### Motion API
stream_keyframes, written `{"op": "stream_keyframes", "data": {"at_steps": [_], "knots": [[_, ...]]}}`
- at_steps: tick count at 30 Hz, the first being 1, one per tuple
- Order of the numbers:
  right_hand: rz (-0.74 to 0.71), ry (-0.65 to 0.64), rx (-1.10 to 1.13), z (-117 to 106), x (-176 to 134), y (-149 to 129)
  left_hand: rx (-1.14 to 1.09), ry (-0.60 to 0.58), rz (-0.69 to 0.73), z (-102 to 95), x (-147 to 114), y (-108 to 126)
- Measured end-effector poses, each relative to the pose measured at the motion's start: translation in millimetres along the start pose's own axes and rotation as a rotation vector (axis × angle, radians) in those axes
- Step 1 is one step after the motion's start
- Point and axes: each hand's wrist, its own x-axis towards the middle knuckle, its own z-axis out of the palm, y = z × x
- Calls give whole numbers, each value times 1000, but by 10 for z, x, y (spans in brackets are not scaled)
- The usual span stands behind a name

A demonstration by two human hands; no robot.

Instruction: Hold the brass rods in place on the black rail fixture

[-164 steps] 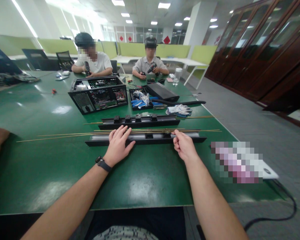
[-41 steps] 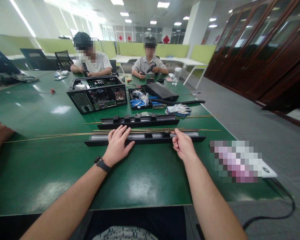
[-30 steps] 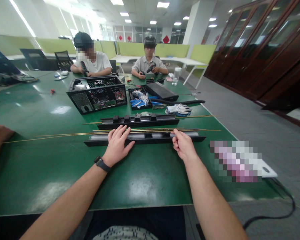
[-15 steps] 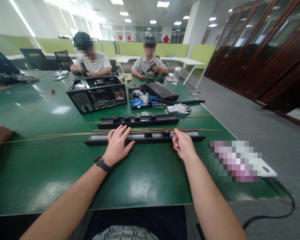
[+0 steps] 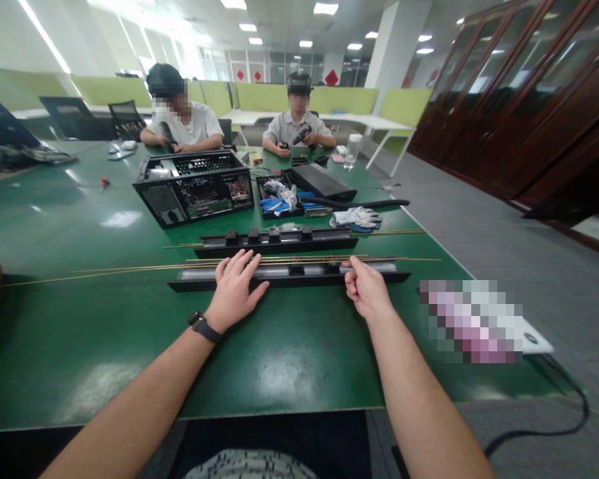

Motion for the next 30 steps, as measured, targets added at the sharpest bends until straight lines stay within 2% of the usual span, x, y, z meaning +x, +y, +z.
{"op": "stream_keyframes", "data": {"at_steps": [12, 30], "knots": [[4, -29, -14, -22, 5, 13, -5, -3, -5, -6, -4, 6], [-16, 5, -5, -2, -40, -40, -20, -22, -22, -39, 5, 27]]}}
